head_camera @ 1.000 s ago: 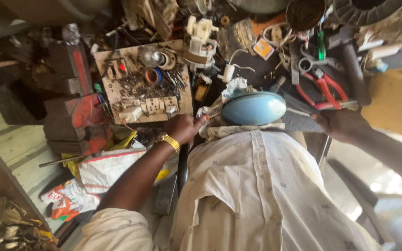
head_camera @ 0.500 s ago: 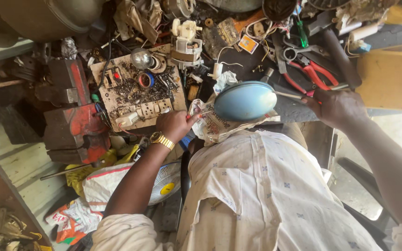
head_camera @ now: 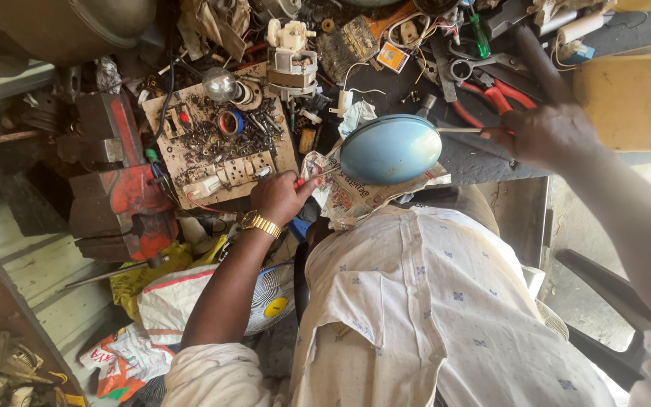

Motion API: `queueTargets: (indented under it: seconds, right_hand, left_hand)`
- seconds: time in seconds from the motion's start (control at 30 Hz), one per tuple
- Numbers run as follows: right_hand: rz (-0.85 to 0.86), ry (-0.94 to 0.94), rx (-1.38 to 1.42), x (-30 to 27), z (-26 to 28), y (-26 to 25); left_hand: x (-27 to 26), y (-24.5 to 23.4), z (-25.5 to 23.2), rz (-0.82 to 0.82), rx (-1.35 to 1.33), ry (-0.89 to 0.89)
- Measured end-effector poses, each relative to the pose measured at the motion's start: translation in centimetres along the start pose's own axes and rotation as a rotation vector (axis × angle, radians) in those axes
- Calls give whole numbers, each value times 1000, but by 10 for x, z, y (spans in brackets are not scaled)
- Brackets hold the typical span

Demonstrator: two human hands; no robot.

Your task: The person disassembles a blue circular electrical component using a screwdriver, then handles a copper-wound stator. They connect wires to the stator and use a test light to check for electrical continuity. The person then reassembles the component, securing the stator back into the blue housing.

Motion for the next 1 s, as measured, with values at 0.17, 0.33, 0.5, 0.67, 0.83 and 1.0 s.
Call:
queueTargets:
  seconds: [0.17,0.33,0.5,0.67,0.83,1.0]
  right_hand:
    - [53,-97,-168,19,7,-13]
    - [-80,-222,-125,20,19,-36]
    - [145,-122,-182,29,9,-8]
    - [25,-201,-91,41,-31,26]
    - [-156,-238,59,41,-60,48]
    - [-513,-452,99,29,-45,53]
  left_hand:
    - [1,5,4,-14,26,-13]
    - [-2,8,6,-100,-22,3]
    - [-1,10,8,-81,-43,-22]
    - [6,12,13,0,-96,18]
    - [3,7,10,-53,-147,153]
    - [-1,7,4,-189,156,171]
Point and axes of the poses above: each hand's wrist, its own x-axis towards the middle knuckle, its own y-axis out of the palm, z = x × y, the point moved 10 cm from there along x, towards the middle knuckle, and after that the axes turned 10 degrees about y, right-handed, at the moved point
